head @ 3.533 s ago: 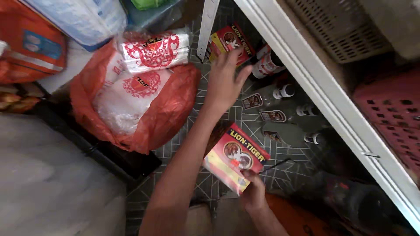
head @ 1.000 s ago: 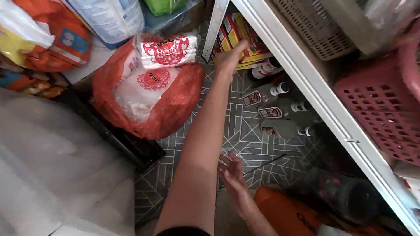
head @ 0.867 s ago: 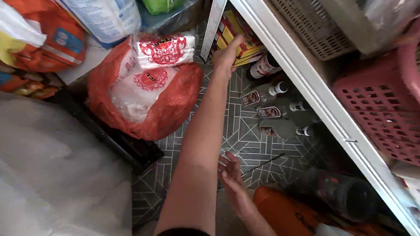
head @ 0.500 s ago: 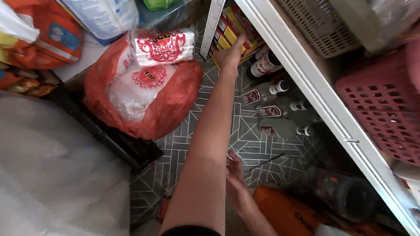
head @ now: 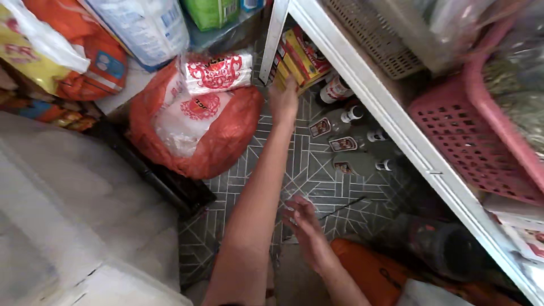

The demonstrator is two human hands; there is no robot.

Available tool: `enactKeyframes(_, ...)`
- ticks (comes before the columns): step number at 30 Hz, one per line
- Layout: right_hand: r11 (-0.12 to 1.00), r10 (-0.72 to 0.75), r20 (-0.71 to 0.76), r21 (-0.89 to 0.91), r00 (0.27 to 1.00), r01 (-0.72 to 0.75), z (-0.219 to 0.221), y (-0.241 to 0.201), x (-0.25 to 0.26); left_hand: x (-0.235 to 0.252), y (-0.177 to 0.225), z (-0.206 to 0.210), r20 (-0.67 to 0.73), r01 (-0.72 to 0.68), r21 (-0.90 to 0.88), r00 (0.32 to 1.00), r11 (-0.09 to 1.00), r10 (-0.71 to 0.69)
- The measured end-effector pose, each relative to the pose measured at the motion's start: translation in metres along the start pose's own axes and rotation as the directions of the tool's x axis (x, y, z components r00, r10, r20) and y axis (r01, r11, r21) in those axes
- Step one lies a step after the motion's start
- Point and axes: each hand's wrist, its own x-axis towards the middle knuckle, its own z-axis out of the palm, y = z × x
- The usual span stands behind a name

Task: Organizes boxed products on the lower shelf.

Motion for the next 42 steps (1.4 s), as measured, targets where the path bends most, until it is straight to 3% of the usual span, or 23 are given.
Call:
enactKeyframes(4,0.944,0.091,0.153,-0.328,0.984,-0.037,-0.014,-0.017,-0.028,-0.079,-0.036,-0.019,-0.099,-0.111,-0.122,0.990,0.986,0.099)
enactKeyframes(6,0.925,0.130,0.149,-0.374,0.980,-0.066,-0.024,-0.024,-0.054,-0.120,-0.049,-0.021,-0.115,-0.181,-0.086,0.979,0.980,0.171)
enactKeyframes(8,0.933,0.135,0.094,-0.346,0.986,-0.095,-0.035,-0.031,-0.089,-0.160,-0.051,-0.016,-0.079,-0.338,-0.084,0.940,0.937,0.332)
enactKeyframes(10,0.953,0.106,0.006,-0.288,0.994,-0.099,-0.047,-0.035,-0.134,-0.203,-0.043,-0.010,0.010,-0.587,-0.154,0.803,0.795,0.595)
enactKeyframes(12,0.959,0.089,-0.051,-0.264,0.995,-0.100,-0.058,-0.038,-0.184,-0.241,-0.027,-0.007,0.080,-0.758,-0.278,0.594,0.590,0.800)
enactKeyframes(15,0.945,0.052,-0.090,-0.317,0.995,-0.078,-0.076,-0.040,-0.250,-0.289,-0.008,-0.005,0.275,-0.757,-0.479,0.350,0.443,0.895)
enactKeyframes(18,0.832,-0.150,-0.070,-0.548,0.986,0.088,-0.104,-0.056,-0.291,-0.330,0.009,0.013,0.606,-0.703,-0.518,0.101,0.487,0.789)
enactKeyframes(22,0.526,-0.442,-0.002,-0.810,0.897,0.258,-0.152,-0.112,-0.310,-0.356,0.009,0.050,0.799,-0.635,-0.541,-0.183,0.552,0.572)
enactKeyframes(24,0.464,-0.494,0.016,-0.841,0.869,0.278,-0.178,-0.139,-0.317,-0.366,0.009,0.067,0.842,-0.613,-0.527,-0.283,0.589,0.459)
enactKeyframes(28,0.356,-0.597,-0.116,-0.925,0.794,0.133,-0.209,-0.161,-0.341,-0.383,0.016,0.101,0.855,-0.521,-0.497,-0.431,0.694,0.288)
enactKeyframes(30,0.378,-0.683,-0.147,-0.909,0.716,0.174,-0.211,-0.153,-0.352,-0.393,0.017,0.123,0.829,-0.477,-0.480,-0.521,0.736,0.203)
enactKeyframes(33,0.428,-0.825,-0.143,-0.790,0.547,0.439,-0.211,-0.136,-0.352,-0.419,0.012,0.170,0.762,-0.514,-0.518,-0.640,0.684,0.096)
enactKeyframes(36,0.557,-0.831,-0.404,-0.584,0.383,0.590,-0.208,-0.126,-0.332,-0.449,0.035,0.207,0.746,-0.683,-0.542,-0.659,0.490,-0.094)
enactKeyframes(38,0.603,-0.760,-0.592,-0.488,0.268,0.631,-0.205,-0.124,-0.328,-0.471,0.054,0.229,0.693,-0.685,-0.591,-0.702,0.427,-0.165)
enactKeyframes(40,0.639,-0.682,-0.678,-0.371,0.275,0.673,-0.193,-0.120,-0.336,-0.499,0.067,0.242,0.571,-0.601,-0.655,-0.791,0.458,-0.222)
enactKeyframes(42,0.675,-0.638,-0.692,-0.291,0.337,0.678,-0.181,-0.111,-0.344,-0.540,0.080,0.246,0.373,-0.479,-0.647,-0.877,0.594,-0.302)
